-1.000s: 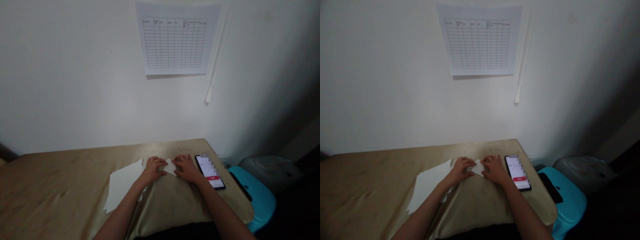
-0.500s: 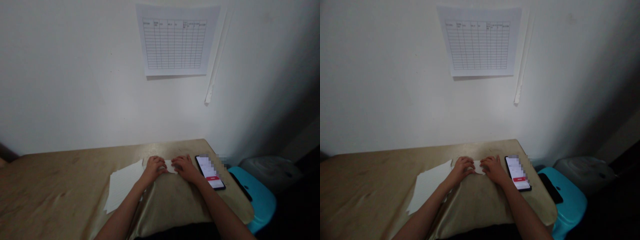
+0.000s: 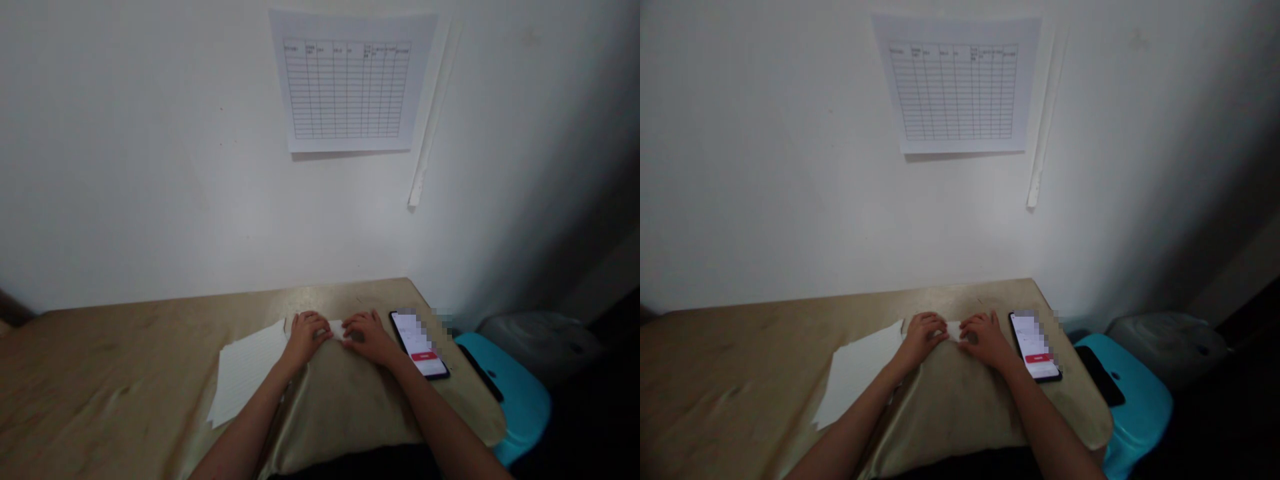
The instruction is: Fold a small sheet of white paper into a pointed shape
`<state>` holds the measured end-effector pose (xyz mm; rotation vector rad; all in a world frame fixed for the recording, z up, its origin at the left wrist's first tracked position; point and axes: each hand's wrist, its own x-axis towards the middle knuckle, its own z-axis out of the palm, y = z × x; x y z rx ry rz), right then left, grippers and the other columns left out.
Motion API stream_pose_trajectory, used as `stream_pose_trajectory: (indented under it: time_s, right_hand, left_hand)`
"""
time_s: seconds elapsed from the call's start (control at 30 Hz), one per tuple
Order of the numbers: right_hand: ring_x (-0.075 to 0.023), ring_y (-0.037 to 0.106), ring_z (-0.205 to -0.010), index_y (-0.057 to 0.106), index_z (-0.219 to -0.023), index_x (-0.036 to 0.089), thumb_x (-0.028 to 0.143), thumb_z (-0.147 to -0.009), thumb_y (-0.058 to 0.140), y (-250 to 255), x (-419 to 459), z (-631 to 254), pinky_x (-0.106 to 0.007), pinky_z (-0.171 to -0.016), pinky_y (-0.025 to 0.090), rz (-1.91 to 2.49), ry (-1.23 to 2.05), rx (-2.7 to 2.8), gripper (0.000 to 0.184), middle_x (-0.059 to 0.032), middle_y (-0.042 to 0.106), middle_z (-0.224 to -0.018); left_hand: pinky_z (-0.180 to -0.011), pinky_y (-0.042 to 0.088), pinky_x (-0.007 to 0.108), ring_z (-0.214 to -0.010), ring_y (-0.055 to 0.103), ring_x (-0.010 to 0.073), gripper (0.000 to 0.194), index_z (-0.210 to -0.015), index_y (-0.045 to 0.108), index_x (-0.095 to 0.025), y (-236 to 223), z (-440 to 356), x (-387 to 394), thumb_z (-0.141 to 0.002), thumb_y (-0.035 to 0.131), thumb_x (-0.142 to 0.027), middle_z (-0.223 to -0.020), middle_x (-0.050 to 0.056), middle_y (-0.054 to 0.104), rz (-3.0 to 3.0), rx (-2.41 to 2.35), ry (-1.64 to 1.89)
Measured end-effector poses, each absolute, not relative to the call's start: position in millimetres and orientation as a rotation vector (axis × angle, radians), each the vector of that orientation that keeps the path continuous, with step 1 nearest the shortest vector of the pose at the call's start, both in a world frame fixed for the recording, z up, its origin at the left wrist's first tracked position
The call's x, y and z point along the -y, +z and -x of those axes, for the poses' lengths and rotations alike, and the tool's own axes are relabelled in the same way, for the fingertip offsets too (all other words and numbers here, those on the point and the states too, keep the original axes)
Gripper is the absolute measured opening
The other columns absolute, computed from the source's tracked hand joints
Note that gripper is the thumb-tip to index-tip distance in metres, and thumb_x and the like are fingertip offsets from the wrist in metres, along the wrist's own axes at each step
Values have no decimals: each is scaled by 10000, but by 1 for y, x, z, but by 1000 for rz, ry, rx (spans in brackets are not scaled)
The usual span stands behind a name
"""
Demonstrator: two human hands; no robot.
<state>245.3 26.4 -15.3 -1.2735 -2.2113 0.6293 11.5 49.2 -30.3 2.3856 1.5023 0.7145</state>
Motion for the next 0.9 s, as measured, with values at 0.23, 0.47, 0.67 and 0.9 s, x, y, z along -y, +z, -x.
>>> stream_pose_trajectory:
  time_s: [0.23,0.47,0.67,0.9]
  right_hand:
    - [-222,508,-1261,723,-976,275,306,-910,619,-19,-28,-244,-569,-1197,26,1298,608,2205,127,-30,679,-1225]
    - [-228,487,-1279,689,-1116,283,300,-952,552,-24,-30,-243,-581,-1198,39,1352,575,2220,215,-43,659,-1247]
    - [-226,466,-1301,655,-1168,303,281,-965,522,-24,-29,-243,-591,-1197,44,1367,573,2256,244,-31,633,-1286]
    - [-225,456,-1306,615,-1208,306,260,-977,481,-25,-30,-240,-602,-1193,64,1403,532,2282,271,-29,620,-1302]
  left_hand:
    - [-1109,299,494,-1202,540,262,166,-898,768,-281,-29,-15,-47,-871,668,-411,-1099,38,747,-2308,-1544,735]
    - [-1111,300,488,-1194,549,262,180,-955,754,-289,-26,-22,-45,-890,642,-414,-1093,31,738,-2269,-1608,737]
    - [-1121,269,520,-1204,538,267,155,-975,736,-300,-21,-26,-41,-909,626,-386,-1115,11,707,-2236,-1659,668]
    - [-1123,236,560,-1193,531,278,118,-934,734,-297,-21,-27,-41,-895,645,-363,-1131,5,696,-2248,-1694,642]
